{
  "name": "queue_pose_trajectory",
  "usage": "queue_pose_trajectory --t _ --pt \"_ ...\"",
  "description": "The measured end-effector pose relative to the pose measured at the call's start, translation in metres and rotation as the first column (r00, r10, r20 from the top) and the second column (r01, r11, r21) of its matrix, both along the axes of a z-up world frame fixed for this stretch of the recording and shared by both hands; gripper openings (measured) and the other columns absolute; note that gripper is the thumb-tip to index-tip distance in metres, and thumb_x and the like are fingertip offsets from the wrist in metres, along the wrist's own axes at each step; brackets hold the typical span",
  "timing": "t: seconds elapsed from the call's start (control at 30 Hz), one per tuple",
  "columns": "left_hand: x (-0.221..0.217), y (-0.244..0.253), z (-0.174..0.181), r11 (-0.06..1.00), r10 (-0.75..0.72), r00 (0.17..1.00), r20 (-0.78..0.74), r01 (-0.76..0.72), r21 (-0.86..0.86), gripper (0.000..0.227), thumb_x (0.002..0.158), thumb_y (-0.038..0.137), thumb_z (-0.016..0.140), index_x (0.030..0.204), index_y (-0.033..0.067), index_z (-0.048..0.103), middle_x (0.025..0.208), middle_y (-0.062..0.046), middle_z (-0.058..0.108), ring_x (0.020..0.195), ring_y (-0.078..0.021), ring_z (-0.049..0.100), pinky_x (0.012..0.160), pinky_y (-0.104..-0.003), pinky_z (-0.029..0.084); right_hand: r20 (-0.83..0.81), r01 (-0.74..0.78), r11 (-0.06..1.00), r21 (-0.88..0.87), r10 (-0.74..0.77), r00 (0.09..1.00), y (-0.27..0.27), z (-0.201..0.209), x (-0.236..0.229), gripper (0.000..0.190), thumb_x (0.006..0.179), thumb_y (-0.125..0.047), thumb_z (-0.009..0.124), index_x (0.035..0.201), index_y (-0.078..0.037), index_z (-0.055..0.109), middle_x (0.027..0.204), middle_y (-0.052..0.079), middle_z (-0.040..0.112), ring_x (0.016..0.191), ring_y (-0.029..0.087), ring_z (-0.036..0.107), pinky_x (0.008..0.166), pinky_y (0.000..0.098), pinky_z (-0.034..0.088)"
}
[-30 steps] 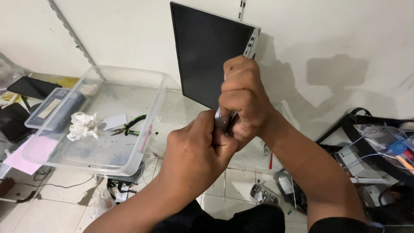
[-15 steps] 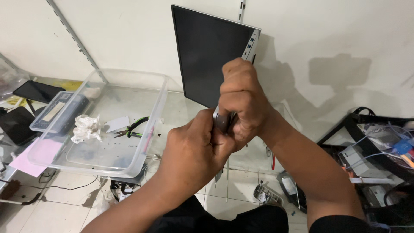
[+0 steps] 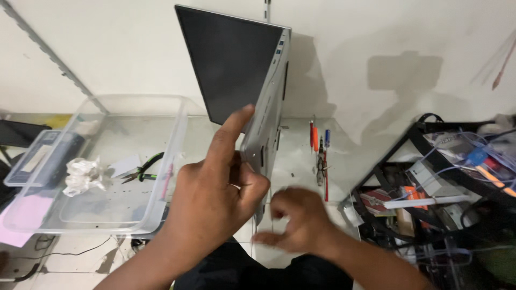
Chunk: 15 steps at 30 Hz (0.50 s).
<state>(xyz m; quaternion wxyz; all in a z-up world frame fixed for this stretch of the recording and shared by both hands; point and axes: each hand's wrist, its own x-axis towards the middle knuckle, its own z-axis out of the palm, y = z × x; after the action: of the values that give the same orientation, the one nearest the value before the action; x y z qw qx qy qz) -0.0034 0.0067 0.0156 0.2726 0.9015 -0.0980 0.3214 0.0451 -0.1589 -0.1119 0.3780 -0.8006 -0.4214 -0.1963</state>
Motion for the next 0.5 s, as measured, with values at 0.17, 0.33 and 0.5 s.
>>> queue_pose_trajectory --t 0.17,0.33,0.5 --pt "0.001 0.0 -0.004 0.999 -0.027 0.999 0.047 0.028 -0.016 0.06 0.075 0.005 0.053 0.135 0.0128 0.047 0.057 0.01 0.048 0.04 -0.0112 0.044 0.042 -0.025 0.042 -0.105 0.142 0.983 -0.12 -0.154 0.982 0.018 -0.04 -0.021 0.053 0.071 -0.068 0.069 0.067 -0.017 0.053 0.058 -0.009 0.057 0.049 0.015 0.058 0.048 0.0349 0.044" --pt "0.002 0.0 -0.008 0.999 -0.037 0.994 0.103 0.038 -0.008 0.059 0.076 0.004 0.053 0.134 0.0086 0.049 0.057 0.01 0.046 0.042 -0.0084 0.042 0.043 -0.022 0.042 -0.098 0.227 0.973 -0.044 -0.23 0.968 0.028 -0.044 -0.028 0.036 0.084 -0.041 0.065 0.065 -0.015 0.05 0.057 -0.005 0.054 0.049 0.019 0.053 0.045 0.0359 0.04" --pt "0.001 0.0 -0.004 0.998 -0.068 0.996 0.065 0.068 0.003 0.066 0.076 0.001 0.052 0.141 0.014 0.047 0.055 0.007 0.034 0.042 -0.0095 0.032 0.043 -0.024 0.039 0.226 0.181 0.983 0.02 -0.181 0.957 0.033 -0.028 -0.023 0.018 0.073 -0.009 0.059 0.062 -0.011 0.045 0.052 0.002 0.042 0.045 0.023 0.042 0.046 0.0364 0.037"
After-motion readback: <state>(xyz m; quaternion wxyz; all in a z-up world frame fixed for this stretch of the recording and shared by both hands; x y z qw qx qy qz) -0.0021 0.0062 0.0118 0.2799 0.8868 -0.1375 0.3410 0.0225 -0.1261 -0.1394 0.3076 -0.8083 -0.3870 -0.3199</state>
